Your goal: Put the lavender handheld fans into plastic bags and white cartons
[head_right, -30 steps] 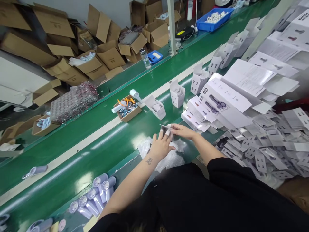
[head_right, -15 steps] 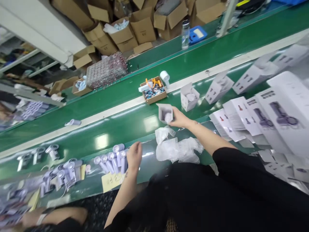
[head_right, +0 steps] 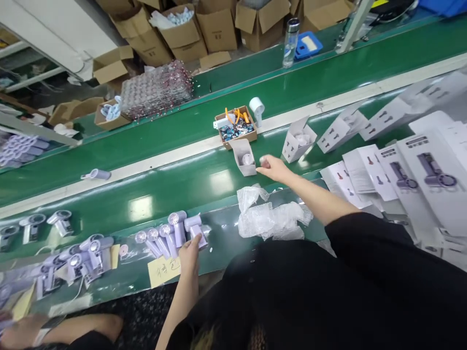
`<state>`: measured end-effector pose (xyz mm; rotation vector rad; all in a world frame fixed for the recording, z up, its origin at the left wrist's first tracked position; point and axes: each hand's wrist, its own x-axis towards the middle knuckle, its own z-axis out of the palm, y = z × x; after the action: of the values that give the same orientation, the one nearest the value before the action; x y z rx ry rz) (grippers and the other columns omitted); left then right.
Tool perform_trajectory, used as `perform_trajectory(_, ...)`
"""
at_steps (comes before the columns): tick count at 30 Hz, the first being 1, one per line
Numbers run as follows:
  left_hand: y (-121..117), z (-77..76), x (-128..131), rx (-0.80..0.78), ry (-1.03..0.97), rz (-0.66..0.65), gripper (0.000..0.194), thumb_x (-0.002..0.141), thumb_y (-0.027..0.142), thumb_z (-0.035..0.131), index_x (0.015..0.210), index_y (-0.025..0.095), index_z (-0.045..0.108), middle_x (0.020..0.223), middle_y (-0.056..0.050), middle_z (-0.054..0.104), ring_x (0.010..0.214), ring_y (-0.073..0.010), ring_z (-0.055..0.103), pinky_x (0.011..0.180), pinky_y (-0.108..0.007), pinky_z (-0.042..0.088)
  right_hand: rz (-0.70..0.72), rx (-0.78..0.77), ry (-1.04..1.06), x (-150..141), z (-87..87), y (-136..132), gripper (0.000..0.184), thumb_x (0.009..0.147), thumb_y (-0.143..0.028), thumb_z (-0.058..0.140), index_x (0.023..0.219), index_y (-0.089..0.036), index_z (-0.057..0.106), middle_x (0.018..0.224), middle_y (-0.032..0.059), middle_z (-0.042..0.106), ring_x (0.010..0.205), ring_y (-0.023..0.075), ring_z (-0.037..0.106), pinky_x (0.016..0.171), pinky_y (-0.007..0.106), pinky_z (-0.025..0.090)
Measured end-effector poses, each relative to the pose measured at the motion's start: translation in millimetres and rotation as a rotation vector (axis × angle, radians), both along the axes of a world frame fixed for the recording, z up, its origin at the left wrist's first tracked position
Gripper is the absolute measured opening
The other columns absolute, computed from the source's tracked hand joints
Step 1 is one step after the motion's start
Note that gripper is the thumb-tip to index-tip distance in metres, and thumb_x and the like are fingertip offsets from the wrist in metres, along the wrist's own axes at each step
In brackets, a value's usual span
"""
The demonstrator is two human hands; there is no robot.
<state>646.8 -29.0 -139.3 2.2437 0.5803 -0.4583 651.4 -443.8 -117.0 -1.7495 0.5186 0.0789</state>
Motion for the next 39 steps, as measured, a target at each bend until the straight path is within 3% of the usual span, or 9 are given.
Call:
perform_trajectory(3, -65, 14.2, -21, -0.56, 0.132, 0.012, 0.04, 0.061, 0.053, 0.07, 0.068, 0.015, 0.059, 0.054, 0.002, 0.051, 0.045, -0.0092, 0.044, 0.045, -0.021, 0.031, 0.049, 0.547, 0.238, -53, 9.0, 37, 0.034, 0.078, -0.042, 0.067, 0.094, -0.013, 0.058, 0.097, 0.0149, 0.066, 0.086, 0.023, 0.066, 0.075, 0.041, 0.055)
perform_trajectory(6, -147, 20.5, -35, -0.803, 0.31, -0.354, 0.044, 0.066, 0.054, 0.069, 0.075, 0.012, 0.062, 0.057, 0.001, 0.054, 0.046, -0.0081, 0.046, 0.046, -0.02, 0.033, -0.1, 0.954, 0.169, -89, 4.8, 64, 0.028, 0.078, -0.036, 0.07, 0.094, -0.017, 0.056, 0.092, 0.0076, 0.068, 0.081, 0.0172, 0.067, 0.071, 0.032, 0.056)
perform_trajectory(10, -241, 7.9, -18, -0.581, 0.101, -0.473, 0.04, 0.084, 0.053, 0.048, 0.081, 0.014, 0.06, 0.074, -0.006, 0.061, 0.062, -0.0143, 0.059, 0.056, -0.025, 0.044, -0.665, 0.926, -0.032, -115, -0.3, 42, 0.017, 0.083, -0.032, 0.064, 0.091, -0.019, 0.055, 0.082, 0.0025, 0.068, 0.066, 0.0138, 0.065, 0.057, 0.025, 0.056)
perform_trajectory(13, -276, -11.6, 2, -0.181, -0.101, -0.701, 0.026, 0.077, 0.038, 0.065, 0.089, 0.016, 0.058, 0.104, -0.013, 0.062, 0.105, -0.0254, 0.057, 0.087, -0.035, 0.045, -0.744, 0.911, -0.013, -131, 0.8, 5, 0.016, 0.087, -0.031, 0.058, 0.092, -0.016, 0.059, 0.084, 0.0065, 0.069, 0.066, 0.0142, 0.065, 0.053, 0.024, 0.056)
perform_trajectory(17, -269, -36.6, 11, 0.056, -0.059, -0.661, 0.036, 0.067, 0.023, 0.075, 0.097, 0.011, 0.057, 0.116, -0.021, 0.057, 0.124, -0.0343, 0.045, 0.101, -0.044, 0.034, -0.662, 0.97, 0.056, -148, -6.9, -17, 0.018, 0.08, -0.03, 0.067, 0.087, -0.015, 0.06, 0.07, 0.0046, 0.067, 0.058, 0.0152, 0.064, 0.056, 0.028, 0.058)
perform_trajectory(21, -240, -42.5, 15, 0.0, 0.016, -0.563, 0.023, 0.078, 0.014, 0.06, 0.101, 0.011, 0.06, 0.101, -0.016, 0.065, 0.104, -0.0262, 0.06, 0.09, -0.037, 0.043, -0.526, 1.2, 0.118, -151, -18.0, 0, 0.027, 0.072, -0.028, 0.073, 0.09, -0.016, 0.058, 0.072, 0.0035, 0.066, 0.062, 0.0165, 0.066, 0.061, 0.029, 0.058)
perform_trajectory(29, -211, 19.1, -9, -0.669, -0.032, -0.458, 0.026, 0.076, 0.037, 0.065, 0.09, 0.016, 0.069, 0.086, -0.005, 0.069, 0.077, -0.016, 0.061, 0.072, -0.027, 0.047, 0.049, 1.36, 0.075, -127, 12.7, 50, 0.058, 0.065, -0.019, 0.076, 0.115, -0.02, 0.048, 0.091, 0.0054, 0.067, 0.076, 0.0215, 0.068, 0.058, 0.035, 0.059)
perform_trajectory(35, -192, 41.1, -21, -0.835, 0.008, -0.267, 0.027, 0.067, 0.041, 0.071, 0.078, 0.016, 0.066, 0.067, 0.0, 0.061, 0.057, -0.0098, 0.049, 0.057, -0.023, 0.04, -0.101, 1.156, 0.2, -131, 21.1, 59, 0.04, 0.069, -0.025, 0.074, 0.1, -0.016, 0.051, 0.082, 0.0063, 0.067, 0.071, 0.0206, 0.068, 0.054, 0.032, 0.057)
perform_trajectory(39, -184, 48.2, -26, -0.65, -0.314, -0.589, 0.015, 0.079, 0.034, 0.063, 0.077, 0.019, 0.067, 0.072, -0.002, 0.062, 0.07, -0.0143, 0.054, 0.071, -0.028, 0.043, -0.19, 0.925, 0.251, -141, 27.7, 64, 0.034, 0.07, -0.025, 0.073, 0.095, -0.016, 0.052, 0.074, 0.0036, 0.066, 0.061, 0.0184, 0.066, 0.051, 0.031, 0.056)
